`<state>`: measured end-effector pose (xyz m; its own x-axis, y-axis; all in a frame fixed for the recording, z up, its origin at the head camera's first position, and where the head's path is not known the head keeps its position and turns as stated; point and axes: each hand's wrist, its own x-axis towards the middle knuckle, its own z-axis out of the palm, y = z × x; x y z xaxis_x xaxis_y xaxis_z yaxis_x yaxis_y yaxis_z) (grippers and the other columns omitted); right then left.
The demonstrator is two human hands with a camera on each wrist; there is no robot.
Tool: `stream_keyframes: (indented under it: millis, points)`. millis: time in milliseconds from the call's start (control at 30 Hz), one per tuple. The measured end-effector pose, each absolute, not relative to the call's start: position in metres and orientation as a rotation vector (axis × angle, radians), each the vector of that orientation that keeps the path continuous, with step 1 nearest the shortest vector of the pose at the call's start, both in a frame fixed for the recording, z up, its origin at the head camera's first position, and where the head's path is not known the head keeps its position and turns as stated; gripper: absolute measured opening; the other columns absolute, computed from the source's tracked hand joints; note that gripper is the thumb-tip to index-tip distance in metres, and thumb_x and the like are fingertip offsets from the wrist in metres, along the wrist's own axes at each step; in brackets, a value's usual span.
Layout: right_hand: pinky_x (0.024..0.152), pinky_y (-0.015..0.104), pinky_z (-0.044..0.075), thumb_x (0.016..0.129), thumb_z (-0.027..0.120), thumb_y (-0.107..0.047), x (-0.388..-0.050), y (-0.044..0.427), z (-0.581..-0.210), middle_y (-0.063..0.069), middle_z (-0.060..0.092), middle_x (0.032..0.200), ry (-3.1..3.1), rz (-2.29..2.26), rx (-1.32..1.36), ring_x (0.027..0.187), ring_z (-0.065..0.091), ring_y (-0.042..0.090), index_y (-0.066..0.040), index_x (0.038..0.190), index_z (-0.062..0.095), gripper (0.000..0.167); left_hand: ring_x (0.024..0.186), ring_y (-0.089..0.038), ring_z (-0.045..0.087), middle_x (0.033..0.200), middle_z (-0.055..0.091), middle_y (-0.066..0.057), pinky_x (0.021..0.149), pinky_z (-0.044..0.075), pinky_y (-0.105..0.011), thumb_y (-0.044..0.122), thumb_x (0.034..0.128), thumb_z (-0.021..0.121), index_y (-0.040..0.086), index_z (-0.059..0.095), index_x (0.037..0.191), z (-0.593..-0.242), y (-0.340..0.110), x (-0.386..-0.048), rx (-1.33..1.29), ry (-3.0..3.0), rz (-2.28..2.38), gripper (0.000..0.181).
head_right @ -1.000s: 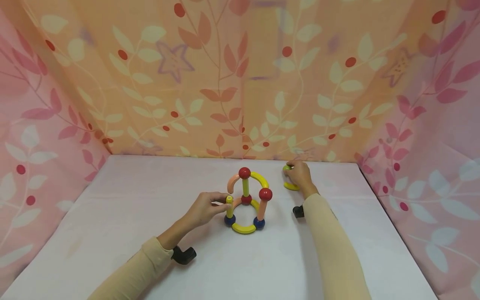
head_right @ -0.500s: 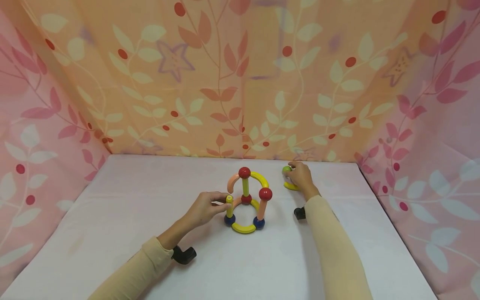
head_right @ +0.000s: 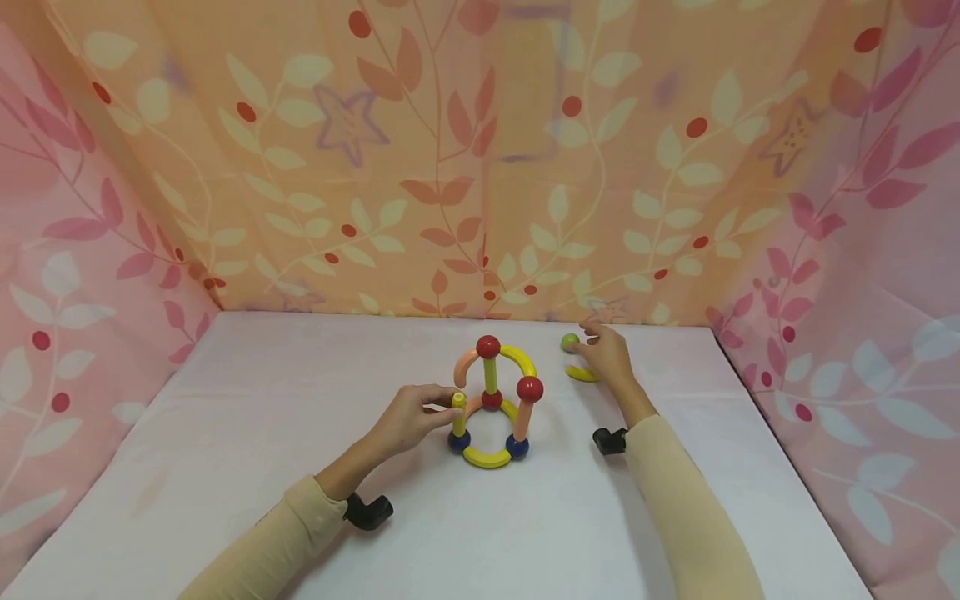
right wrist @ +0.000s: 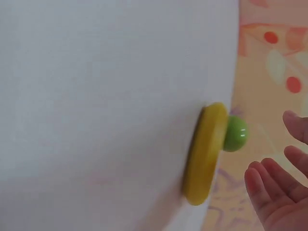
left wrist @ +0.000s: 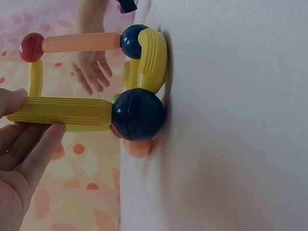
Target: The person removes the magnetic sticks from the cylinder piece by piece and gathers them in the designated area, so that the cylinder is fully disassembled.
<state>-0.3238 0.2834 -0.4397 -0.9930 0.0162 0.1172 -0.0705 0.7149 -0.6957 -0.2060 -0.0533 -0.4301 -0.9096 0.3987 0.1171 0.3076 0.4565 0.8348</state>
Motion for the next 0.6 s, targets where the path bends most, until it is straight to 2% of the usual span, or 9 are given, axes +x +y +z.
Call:
stream_keyframes:
  millis: [133,367,400,500,600]
  points:
    - [0.093,0.054,0.051,0.088,0.07,-0.012,-0.311,0.281,-0.427,0.029,0.061,0.124,-2.705,1.148,0.117,0.111,0.062,0.044,0.003,0.129,0.057,0.046,0.103,-0.022,0.067,0.113,0.072,-0.008,0.082,0.058,-0.029,0.019,0.0914,0.068,0.003,0.068,0.12,-0.43,-0.053,-0.207,0.639,2.6,1.441,0.034]
    - [0.094,0.05,0.052,0.09,0.07,-0.018,-0.285,0.266,-0.399,0.023,0.063,0.124,-2.623,1.238,0.207,0.113,0.062,0.037,-0.001,0.134,0.056,0.049,0.102,-0.022,0.068,0.112,0.072,-0.008,0.083,0.058,-0.032,0.018,0.0905,0.07,0.003,0.069,0.118,-0.429,-0.055,-0.206,0.634,2.585,1.469,0.031]
    - [0.094,0.047,0.053,0.09,0.07,-0.02,-0.281,0.264,-0.394,0.022,0.063,0.124,-2.61,1.244,0.225,0.113,0.062,0.036,-0.001,0.134,0.057,0.049,0.102,-0.023,0.068,0.112,0.072,-0.009,0.083,0.058,-0.032,0.018,0.0905,0.069,0.003,0.069,0.118,-0.429,-0.055,-0.206,0.639,2.583,1.469,0.032]
    - [0.089,0.025,0.055,0.09,0.071,-0.024,-0.268,0.259,-0.381,0.021,0.064,0.122,-2.571,1.269,0.279,0.112,0.063,0.034,-0.002,0.132,0.058,0.049,0.102,-0.023,0.068,0.113,0.072,-0.009,0.083,0.058,-0.032,0.019,0.0904,0.07,0.002,0.068,0.119,-0.428,-0.055,-0.206,0.641,2.579,1.462,0.033]
    - [0.082,0.006,0.048,0.09,0.071,-0.024,-0.257,0.253,-0.371,0.021,0.064,0.12,-2.515,1.32,0.342,0.11,0.063,0.034,-0.002,0.13,0.06,0.048,0.102,-0.022,0.068,0.112,0.072,-0.009,0.084,0.058,-0.032,0.018,0.0905,0.069,0.003,0.069,0.119,-0.429,-0.055,-0.207,0.641,2.578,1.459,0.032]
